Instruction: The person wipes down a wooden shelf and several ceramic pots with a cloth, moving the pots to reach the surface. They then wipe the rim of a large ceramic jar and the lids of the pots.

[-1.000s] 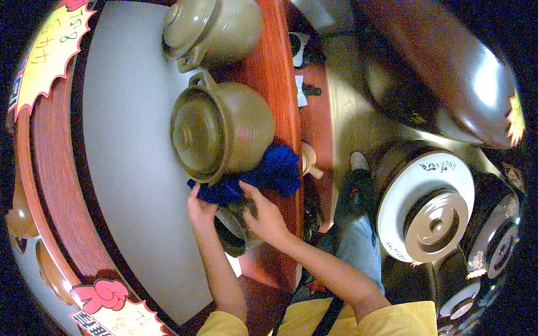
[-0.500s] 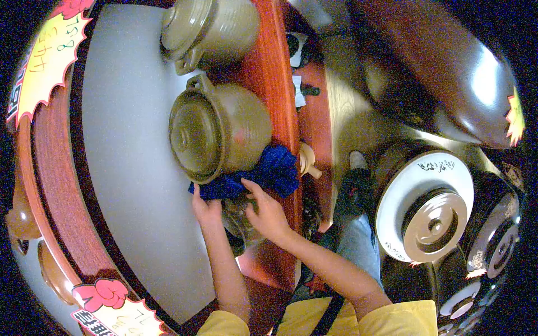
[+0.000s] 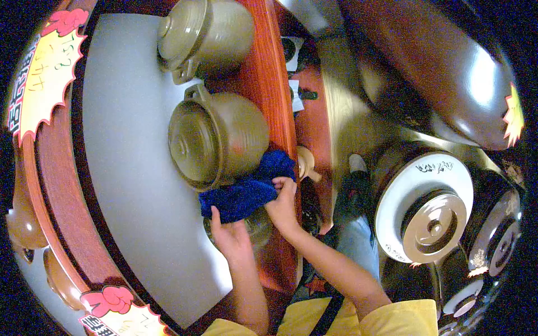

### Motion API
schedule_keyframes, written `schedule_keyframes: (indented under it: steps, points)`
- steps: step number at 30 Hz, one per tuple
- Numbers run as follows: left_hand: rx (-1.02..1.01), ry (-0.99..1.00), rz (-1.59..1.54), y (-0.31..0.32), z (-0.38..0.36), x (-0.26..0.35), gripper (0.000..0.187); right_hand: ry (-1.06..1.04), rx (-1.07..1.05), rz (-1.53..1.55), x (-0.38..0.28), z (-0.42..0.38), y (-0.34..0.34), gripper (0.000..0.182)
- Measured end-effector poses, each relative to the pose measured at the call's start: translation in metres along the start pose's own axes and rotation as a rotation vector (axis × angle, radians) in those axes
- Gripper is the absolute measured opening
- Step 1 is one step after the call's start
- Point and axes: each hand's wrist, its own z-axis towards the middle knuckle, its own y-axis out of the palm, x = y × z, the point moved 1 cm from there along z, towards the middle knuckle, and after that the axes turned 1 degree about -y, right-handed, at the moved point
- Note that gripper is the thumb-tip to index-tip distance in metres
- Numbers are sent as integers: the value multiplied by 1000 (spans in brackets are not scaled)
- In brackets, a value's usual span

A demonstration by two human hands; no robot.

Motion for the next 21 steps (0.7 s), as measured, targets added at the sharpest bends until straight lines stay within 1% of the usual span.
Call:
schedule_keyframes:
  steps: [1, 2, 3, 5, 6, 7, 9, 10, 11, 12, 13, 14, 15, 16, 17, 19, 20, 21]
  points:
    - [-43, 56, 38, 12, -5, 5, 36, 128, 20, -114, -8, 5, -2, 44]
    - [-85, 110, 77, 23, -8, 9, 34, 264, -172, 161, -21, 8, -8, 38]
    - [-92, 110, 75, 29, -8, 12, 34, 258, -169, 163, -25, 15, -7, 38]
    - [-150, 272, 137, 42, -8, 22, 31, -119, -136, -45, -46, 26, -3, 33]
    - [-143, 329, 121, 51, -8, 26, 29, -317, -27, -139, -58, 27, 2, 35]
    - [-146, 323, 123, 53, -2, 26, 29, -356, 4, -152, -73, 33, 7, 33]
    - [-125, 485, 263, 57, 3, 31, 29, -410, -93, -173, -94, 47, 12, 38]
    - [-95, 524, 308, 61, 3, 33, 27, -412, -93, -170, -96, 58, 18, 38]
    - [-98, 527, 309, 64, 3, 33, 27, -404, -143, -107, -95, 72, 25, 39]
    - [-86, 556, 395, 67, 2, 33, 26, -398, -193, -45, -94, 86, 32, 41]
    - [-73, 586, 482, 68, 3, 33, 26, -402, -193, -42, -96, 101, 37, 41]
    - [-75, 592, 480, 69, 4, 33, 26, -509, -236, -80, -99, 115, 43, 42]
    - [-81, 575, 620, 71, 6, 33, 26, -617, -278, -120, -101, 124, 47, 43]
    - [-88, 556, 759, 74, 9, 32, 26, -757, -289, -517, -103, 130, 50, 44]
    - [-94, 561, 754, 77, 13, 30, 26, -764, -284, -517, -103, 138, 50, 44]
    - [-93, 478, 876, 80, 16, 26, 28, -700, -298, -506, -105, 149, 51, 44]
    - [-117, 544, 964, 77, 19, 23, 29, -740, -211, -614, -91, 161, 53, 42]
    - [-144, 611, 1052, 74, 23, 19, 30, -748, -206, -612, -78, 174, 52, 42]
